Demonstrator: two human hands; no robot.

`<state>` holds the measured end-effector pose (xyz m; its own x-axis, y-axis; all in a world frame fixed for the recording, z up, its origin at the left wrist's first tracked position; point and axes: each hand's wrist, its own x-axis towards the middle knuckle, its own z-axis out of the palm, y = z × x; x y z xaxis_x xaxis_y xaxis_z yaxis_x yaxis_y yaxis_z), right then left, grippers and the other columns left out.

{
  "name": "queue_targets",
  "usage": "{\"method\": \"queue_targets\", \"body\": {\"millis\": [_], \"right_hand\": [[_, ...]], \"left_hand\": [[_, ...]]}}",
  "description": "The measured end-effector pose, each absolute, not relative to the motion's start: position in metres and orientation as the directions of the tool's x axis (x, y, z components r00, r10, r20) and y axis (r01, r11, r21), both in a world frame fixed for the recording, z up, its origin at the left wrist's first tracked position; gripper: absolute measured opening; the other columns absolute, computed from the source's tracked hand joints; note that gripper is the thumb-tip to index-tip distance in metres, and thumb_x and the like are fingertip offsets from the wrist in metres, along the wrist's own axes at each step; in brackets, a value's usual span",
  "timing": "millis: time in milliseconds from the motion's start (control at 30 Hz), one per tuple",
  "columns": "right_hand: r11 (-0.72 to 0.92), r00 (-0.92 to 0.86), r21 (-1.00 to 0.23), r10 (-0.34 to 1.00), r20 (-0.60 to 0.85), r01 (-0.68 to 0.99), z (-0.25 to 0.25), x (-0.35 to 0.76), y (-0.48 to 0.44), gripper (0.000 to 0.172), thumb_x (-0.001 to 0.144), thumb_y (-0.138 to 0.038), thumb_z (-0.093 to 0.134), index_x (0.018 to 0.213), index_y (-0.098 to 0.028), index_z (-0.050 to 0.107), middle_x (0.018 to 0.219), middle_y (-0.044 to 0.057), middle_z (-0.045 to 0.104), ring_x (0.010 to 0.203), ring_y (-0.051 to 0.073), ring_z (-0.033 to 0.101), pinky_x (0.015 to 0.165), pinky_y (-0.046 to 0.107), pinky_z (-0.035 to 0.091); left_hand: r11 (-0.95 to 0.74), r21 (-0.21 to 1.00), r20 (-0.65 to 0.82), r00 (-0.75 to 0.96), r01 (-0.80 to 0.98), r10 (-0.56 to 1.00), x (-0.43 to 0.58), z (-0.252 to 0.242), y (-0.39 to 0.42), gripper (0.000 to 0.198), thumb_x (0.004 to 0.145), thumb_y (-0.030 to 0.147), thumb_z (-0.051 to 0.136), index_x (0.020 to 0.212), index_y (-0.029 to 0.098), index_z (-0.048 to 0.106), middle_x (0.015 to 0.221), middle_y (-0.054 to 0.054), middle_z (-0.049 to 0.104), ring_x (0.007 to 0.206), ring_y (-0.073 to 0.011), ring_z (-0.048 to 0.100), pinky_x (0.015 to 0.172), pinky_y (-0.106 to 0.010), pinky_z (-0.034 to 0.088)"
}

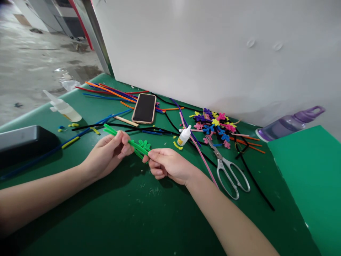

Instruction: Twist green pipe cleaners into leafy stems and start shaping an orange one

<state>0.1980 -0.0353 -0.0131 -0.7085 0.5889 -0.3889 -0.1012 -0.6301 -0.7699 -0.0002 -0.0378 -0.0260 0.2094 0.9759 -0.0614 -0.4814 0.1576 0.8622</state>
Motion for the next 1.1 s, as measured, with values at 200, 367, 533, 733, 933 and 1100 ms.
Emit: {"method": "queue_targets", "body": {"millis": [200, 367, 533, 733, 933, 1100], "right_hand": [[-0.634, -0.708, -0.765, 0.593, -0.385, -0.115, -0.016, 0.198, -0.033, 0.02, 0.087, -0.031, 0.057, 0.085, -0.012, 0.061, 0.058, -0.006, 0.04, 0.046, 0.004, 0.044, 0.042, 0.016, 0.034], [-0.624, -0.664, -0.775, 0.621, -0.416, -0.099, -0.018, 0.199, -0.031, 0.02, 0.081, -0.031, 0.064, 0.086, -0.011, 0.065, 0.058, -0.004, 0.051, 0.049, 0.005, 0.054, 0.044, 0.015, 0.047], [-0.628, -0.638, -0.771, 0.637, -0.433, -0.104, -0.021, 0.201, -0.028, 0.022, 0.08, -0.031, 0.066, 0.085, -0.009, 0.066, 0.057, -0.003, 0.056, 0.047, 0.006, 0.058, 0.043, 0.014, 0.05], [-0.605, -0.602, -0.788, 0.672, -0.431, -0.111, -0.021, 0.2, -0.027, 0.024, 0.078, -0.032, 0.067, 0.08, -0.008, 0.067, 0.056, -0.001, 0.06, 0.048, 0.007, 0.062, 0.043, 0.014, 0.052], [-0.602, -0.587, -0.788, 0.686, -0.43, -0.127, -0.023, 0.2, -0.028, 0.03, 0.076, -0.035, 0.068, 0.066, -0.008, 0.064, 0.056, -0.001, 0.061, 0.047, 0.008, 0.062, 0.042, 0.013, 0.052], [-0.6, -0.584, -0.789, 0.691, -0.426, -0.134, -0.024, 0.201, -0.027, 0.031, 0.078, -0.036, 0.066, 0.066, -0.007, 0.064, 0.057, 0.001, 0.063, 0.049, 0.008, 0.064, 0.042, 0.012, 0.052]], "left_hand": [[0.166, 0.86, -0.079, 0.194, -0.483, 0.978, 0.0, -0.026, -0.038, 0.031, 0.093, 0.031, 0.042, 0.069, 0.015, 0.053, 0.05, 0.002, 0.048, 0.047, -0.0068, 0.037, 0.052, -0.019, 0.032], [0.156, 0.858, -0.079, 0.174, -0.489, 0.982, 0.0, -0.025, -0.038, 0.031, 0.093, 0.031, 0.043, 0.069, 0.015, 0.053, 0.05, 0.003, 0.047, 0.047, -0.0066, 0.038, 0.052, -0.019, 0.032], [0.138, 0.861, -0.066, 0.161, -0.489, 0.985, 0.0, -0.026, -0.038, 0.03, 0.092, 0.032, 0.045, 0.069, 0.015, 0.054, 0.05, 0.003, 0.047, 0.047, -0.0063, 0.038, 0.053, -0.019, 0.033], [0.133, 0.861, -0.067, 0.151, -0.491, 0.986, 0.0, -0.025, -0.038, 0.028, 0.091, 0.032, 0.047, 0.069, 0.015, 0.054, 0.05, 0.003, 0.047, 0.047, -0.0065, 0.038, 0.051, -0.019, 0.033], [0.128, 0.864, -0.064, 0.147, -0.487, 0.987, 0.001, -0.025, -0.038, 0.028, 0.091, 0.032, 0.047, 0.07, 0.015, 0.054, 0.05, 0.003, 0.046, 0.047, -0.0065, 0.037, 0.052, -0.019, 0.033], [0.133, 0.862, -0.072, 0.142, -0.49, 0.987, 0.001, -0.025, -0.037, 0.028, 0.091, 0.031, 0.047, 0.07, 0.014, 0.054, 0.05, 0.003, 0.046, 0.047, -0.0063, 0.037, 0.051, -0.018, 0.033]]}}
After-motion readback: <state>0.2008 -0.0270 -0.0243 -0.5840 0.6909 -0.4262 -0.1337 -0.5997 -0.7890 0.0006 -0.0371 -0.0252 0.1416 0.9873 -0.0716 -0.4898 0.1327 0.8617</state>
